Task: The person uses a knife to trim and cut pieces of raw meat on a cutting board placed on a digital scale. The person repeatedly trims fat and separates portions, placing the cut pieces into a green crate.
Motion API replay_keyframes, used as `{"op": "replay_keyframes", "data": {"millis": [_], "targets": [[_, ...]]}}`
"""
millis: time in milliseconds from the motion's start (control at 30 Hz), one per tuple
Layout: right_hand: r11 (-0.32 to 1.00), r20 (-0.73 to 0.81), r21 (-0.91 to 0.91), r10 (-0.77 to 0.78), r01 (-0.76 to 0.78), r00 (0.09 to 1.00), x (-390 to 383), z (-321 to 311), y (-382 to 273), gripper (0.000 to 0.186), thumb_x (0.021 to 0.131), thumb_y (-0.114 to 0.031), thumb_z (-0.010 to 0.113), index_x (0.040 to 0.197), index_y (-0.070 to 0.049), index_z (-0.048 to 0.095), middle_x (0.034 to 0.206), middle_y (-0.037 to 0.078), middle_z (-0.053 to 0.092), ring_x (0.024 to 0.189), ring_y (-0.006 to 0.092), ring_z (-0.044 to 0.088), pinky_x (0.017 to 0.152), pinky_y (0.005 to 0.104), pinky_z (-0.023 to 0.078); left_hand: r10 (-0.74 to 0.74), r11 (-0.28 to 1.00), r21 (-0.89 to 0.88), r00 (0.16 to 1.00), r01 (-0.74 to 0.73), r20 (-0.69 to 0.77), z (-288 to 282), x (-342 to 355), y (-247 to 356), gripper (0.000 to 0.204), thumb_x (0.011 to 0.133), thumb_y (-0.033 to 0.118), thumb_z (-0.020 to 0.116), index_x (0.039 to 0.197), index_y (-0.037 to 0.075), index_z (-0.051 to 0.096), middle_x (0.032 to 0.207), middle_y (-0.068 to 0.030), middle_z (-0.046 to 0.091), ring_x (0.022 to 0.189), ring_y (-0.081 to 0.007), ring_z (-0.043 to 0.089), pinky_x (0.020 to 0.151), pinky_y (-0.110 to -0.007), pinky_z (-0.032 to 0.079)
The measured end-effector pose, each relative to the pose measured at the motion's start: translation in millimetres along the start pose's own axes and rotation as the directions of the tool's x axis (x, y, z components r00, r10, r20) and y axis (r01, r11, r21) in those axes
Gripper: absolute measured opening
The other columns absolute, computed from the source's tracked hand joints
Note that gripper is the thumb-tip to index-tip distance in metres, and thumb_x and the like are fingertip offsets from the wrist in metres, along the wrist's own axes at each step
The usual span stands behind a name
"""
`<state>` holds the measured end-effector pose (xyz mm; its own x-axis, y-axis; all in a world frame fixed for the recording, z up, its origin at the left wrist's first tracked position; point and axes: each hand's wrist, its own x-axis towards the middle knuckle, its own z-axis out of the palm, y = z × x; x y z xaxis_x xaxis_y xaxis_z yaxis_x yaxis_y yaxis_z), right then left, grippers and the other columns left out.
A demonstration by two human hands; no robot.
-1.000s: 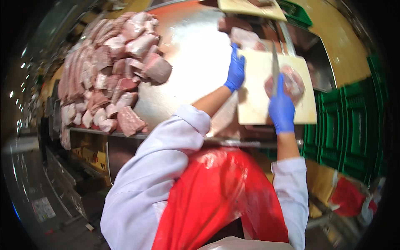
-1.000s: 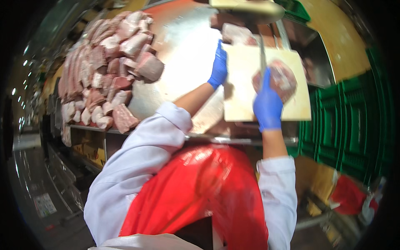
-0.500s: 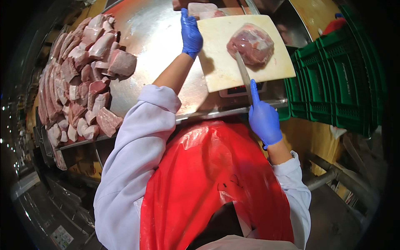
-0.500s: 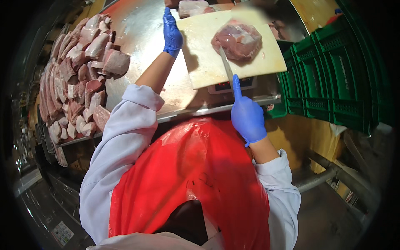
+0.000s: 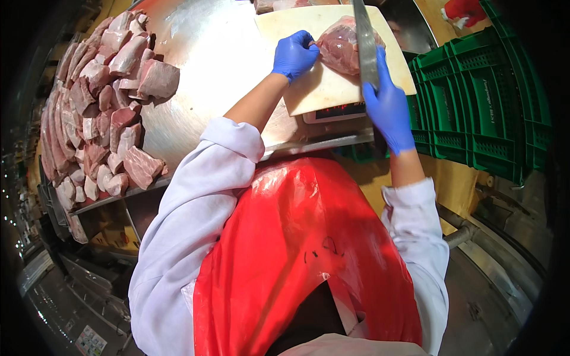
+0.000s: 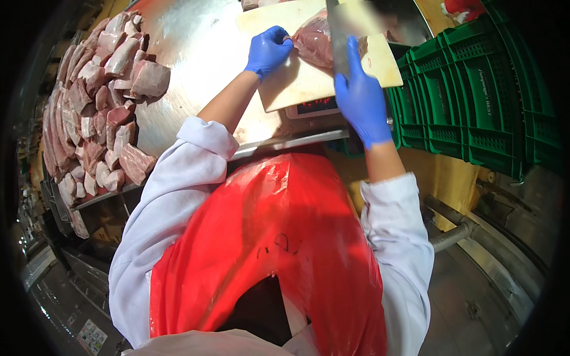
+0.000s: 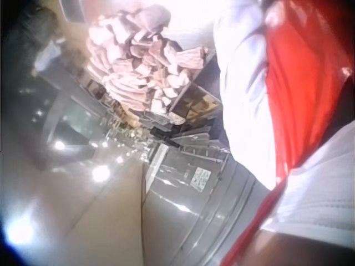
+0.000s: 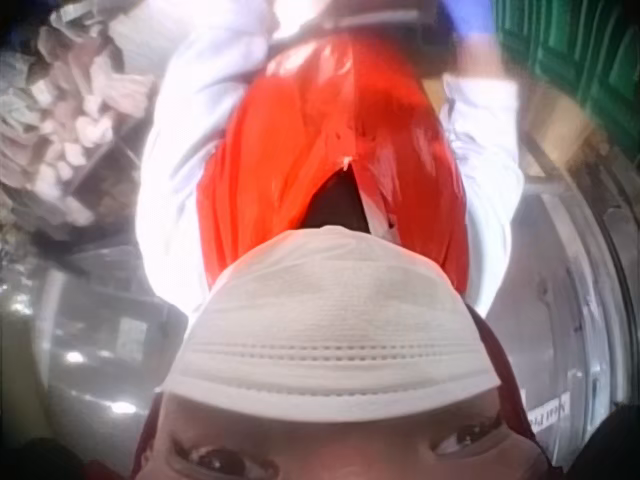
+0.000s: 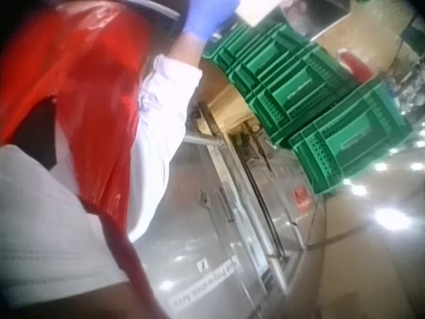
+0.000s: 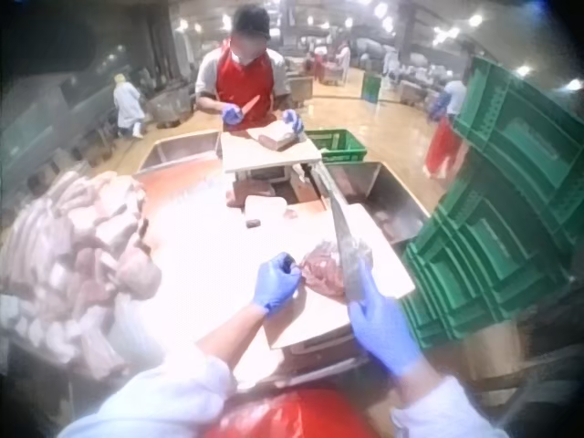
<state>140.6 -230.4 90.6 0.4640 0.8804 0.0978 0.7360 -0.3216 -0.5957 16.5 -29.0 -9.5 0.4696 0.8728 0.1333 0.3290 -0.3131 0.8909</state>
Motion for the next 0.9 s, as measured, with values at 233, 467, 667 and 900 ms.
{"op": "replay_keyframes", "data": {"millis": [233, 467, 667, 900], "targets": [[0.958, 0.08, -0.242, -0.137, 0.153, 0.987, 112, 74, -11, 0.067, 0.097, -0.027, 0.057, 0.158, -0.009, 0.034, 0.106, 0.03, 0.07, 0.097, 0.0459, 0.069, 0.084, 0.0534, 0.054, 0.004, 0.999, -0.039, 1.0, -0.005, -0.007, 0, -2, -6, 0.017, 0.085, 0.018, 0.071, 0.091, 0.002, 0.072, 0.079, -0.0089, 0.074, 0.069, -0.0117, 0.065, 0.07, -0.029, 0.055], [0.85, 0.304, -0.49, -0.041, 0.193, 0.952, 48, 48, -34, 0.067, 0.094, -0.013, 0.046, 0.159, -0.005, 0.03, 0.095, 0.027, 0.071, 0.088, 0.0417, 0.072, 0.078, 0.0526, 0.058, 0.102, 0.995, 0.006, 0.992, -0.102, -0.076, 4, -6, -13, 0.017, 0.083, 0.019, 0.071, 0.089, 0.003, 0.072, 0.08, -0.0134, 0.075, 0.069, -0.0201, 0.071, 0.069, -0.033, 0.057], [0.728, 0.532, -0.615, 0.101, 0.303, 0.84, -27, -26, -55, 0.076, 0.09, -0.006, 0.051, 0.162, -0.007, 0.024, 0.088, 0.024, 0.071, 0.078, 0.0399, 0.071, 0.072, 0.0522, 0.057, 0.091, 0.995, 0.054, 0.987, -0.084, -0.129, -5, -13, -14, 0.017, 0.083, 0.02, 0.069, 0.087, 0.004, 0.072, 0.078, -0.0149, 0.073, 0.069, -0.0276, 0.072, 0.071, -0.037, 0.058], [0.85, 0.482, -0.497, 0.104, 0.174, 0.87, -57, -83, -52, 0.079, 0.09, -0.005, 0.057, 0.162, -0.018, 0.027, 0.075, 0.027, 0.066, 0.07, 0.0451, 0.066, 0.067, 0.0543, 0.052, 0.156, 0.98, 0.134, 0.985, -0.146, -0.07, -13, -2, -11, 0.032, 0.081, 0.036, 0.068, 0.098, 0.01, 0.073, 0.097, -0.0123, 0.076, 0.089, -0.0359, 0.072, 0.084, -0.044, 0.054]]}}
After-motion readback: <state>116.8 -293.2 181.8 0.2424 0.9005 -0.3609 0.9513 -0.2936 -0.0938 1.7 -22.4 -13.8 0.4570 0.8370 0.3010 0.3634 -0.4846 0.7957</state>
